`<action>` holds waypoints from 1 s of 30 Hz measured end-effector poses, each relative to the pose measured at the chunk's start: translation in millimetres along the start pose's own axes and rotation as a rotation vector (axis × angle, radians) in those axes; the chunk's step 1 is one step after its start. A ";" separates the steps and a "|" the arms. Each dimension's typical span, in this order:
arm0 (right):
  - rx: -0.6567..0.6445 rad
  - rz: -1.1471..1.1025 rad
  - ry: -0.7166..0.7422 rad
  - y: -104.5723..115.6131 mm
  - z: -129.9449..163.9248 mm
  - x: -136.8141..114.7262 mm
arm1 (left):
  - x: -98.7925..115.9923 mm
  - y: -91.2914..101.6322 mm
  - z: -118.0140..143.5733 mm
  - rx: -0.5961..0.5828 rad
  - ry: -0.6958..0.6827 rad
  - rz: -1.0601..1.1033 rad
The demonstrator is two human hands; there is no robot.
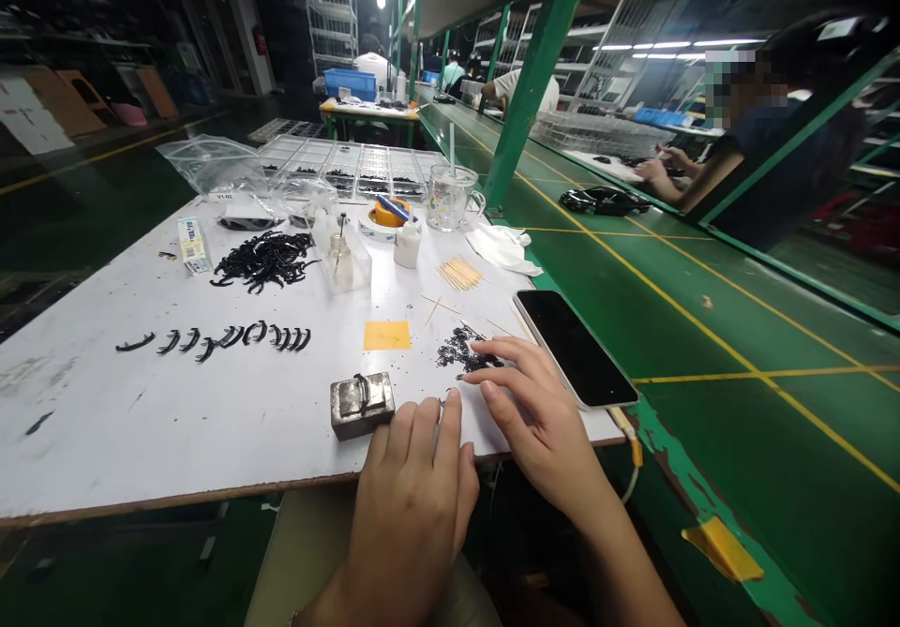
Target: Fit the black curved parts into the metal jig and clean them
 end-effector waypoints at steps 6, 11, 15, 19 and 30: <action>0.009 0.005 0.020 -1.1 0.0 0.0 | -1.4 0.1 -1.0 -0.030 -0.004 -0.003; 0.027 0.002 0.021 -0.6 1.1 0.3 | -3.1 4.8 4.3 -0.063 -0.068 0.065; 0.038 0.012 0.027 0.6 1.6 -0.7 | -5.0 9.5 7.3 -0.015 -0.049 0.122; 0.030 -0.005 0.009 0.5 0.2 -0.5 | -5.2 10.9 8.1 -0.010 -0.065 0.205; -0.131 -0.463 -0.132 3.0 13.2 -26.9 | -10.8 32.8 11.8 0.073 0.028 0.548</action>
Point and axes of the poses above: each hand's wrist, its own z-axis away from the middle knuckle, its own y-axis out of the back of the hand, x = y × z, the point moved 4 cm from there along -z, towards the middle knuckle, and after that the axes turned 7 degrees about z, right-handed, at the moved point
